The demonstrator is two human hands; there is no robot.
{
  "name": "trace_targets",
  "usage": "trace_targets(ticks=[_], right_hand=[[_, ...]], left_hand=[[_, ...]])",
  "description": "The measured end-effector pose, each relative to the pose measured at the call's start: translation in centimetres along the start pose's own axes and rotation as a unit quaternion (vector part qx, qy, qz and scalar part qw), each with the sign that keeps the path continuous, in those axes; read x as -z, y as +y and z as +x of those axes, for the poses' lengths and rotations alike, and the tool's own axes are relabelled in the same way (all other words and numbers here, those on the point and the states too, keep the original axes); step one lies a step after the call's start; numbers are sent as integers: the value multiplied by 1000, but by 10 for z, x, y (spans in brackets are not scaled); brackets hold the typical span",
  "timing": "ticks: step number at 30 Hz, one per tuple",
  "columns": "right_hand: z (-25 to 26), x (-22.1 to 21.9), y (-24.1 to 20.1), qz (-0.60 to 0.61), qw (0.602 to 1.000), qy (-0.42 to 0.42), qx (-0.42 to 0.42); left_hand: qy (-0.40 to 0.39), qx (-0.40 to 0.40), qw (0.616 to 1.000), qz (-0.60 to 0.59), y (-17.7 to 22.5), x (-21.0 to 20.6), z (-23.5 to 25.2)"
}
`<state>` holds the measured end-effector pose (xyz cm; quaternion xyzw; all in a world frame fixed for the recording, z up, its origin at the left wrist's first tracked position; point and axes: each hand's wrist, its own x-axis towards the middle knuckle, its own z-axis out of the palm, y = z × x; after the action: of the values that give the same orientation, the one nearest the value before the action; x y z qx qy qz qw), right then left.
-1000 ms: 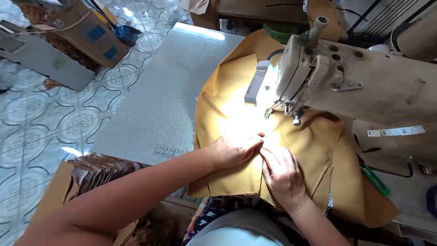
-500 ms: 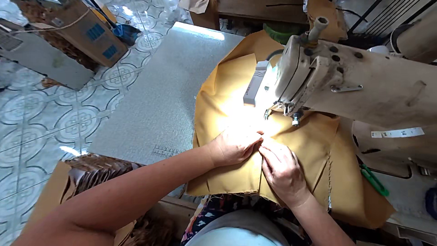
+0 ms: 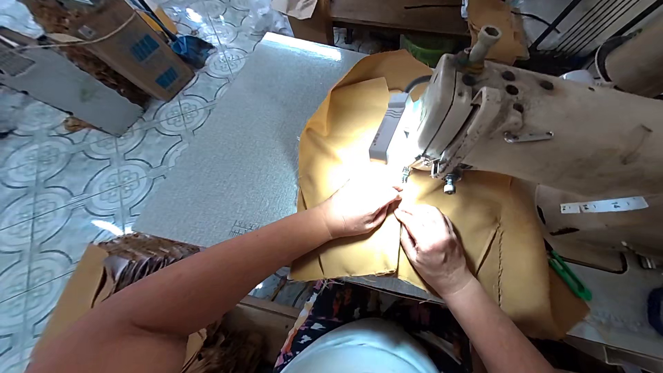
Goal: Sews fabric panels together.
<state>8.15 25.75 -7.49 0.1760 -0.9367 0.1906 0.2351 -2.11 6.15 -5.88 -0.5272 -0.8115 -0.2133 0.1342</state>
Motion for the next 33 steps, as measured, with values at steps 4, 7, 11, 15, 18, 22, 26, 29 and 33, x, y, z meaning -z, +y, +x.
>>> trace_targets(ticks=[4,7,11,15,18,22,26,29,33], right_hand=[[6,-1,4,-2,1000,4,-1],[9,-2,6,-6,1000,2,3],[3,5,-11,-24,999,-15,-23],[-18,10,-34,-36,998,-6,-56],[-25,12,-27,-25,999,-7,-36],[-24,13,-23,-26,999,-6,-21],[-24,12,-24,-20,1000,-5,-24],[-23,11,-21,-17,1000,-4,-20],[-21,10,-18,-15,1000,-3,-16]], left_hand=[[-3,-1,1000,-6,-7,-3,3],[-5,-14,1000,-5,-11,0,7],[-77,68,993,58,21,7,12],[-94,182,979,16,56,1,4],[-27,132,991,23,44,-8,-13],[-64,118,991,14,35,0,-17],[-77,111,991,16,31,2,-16],[-78,111,991,10,29,3,-15],[-67,108,992,5,25,2,-13]])
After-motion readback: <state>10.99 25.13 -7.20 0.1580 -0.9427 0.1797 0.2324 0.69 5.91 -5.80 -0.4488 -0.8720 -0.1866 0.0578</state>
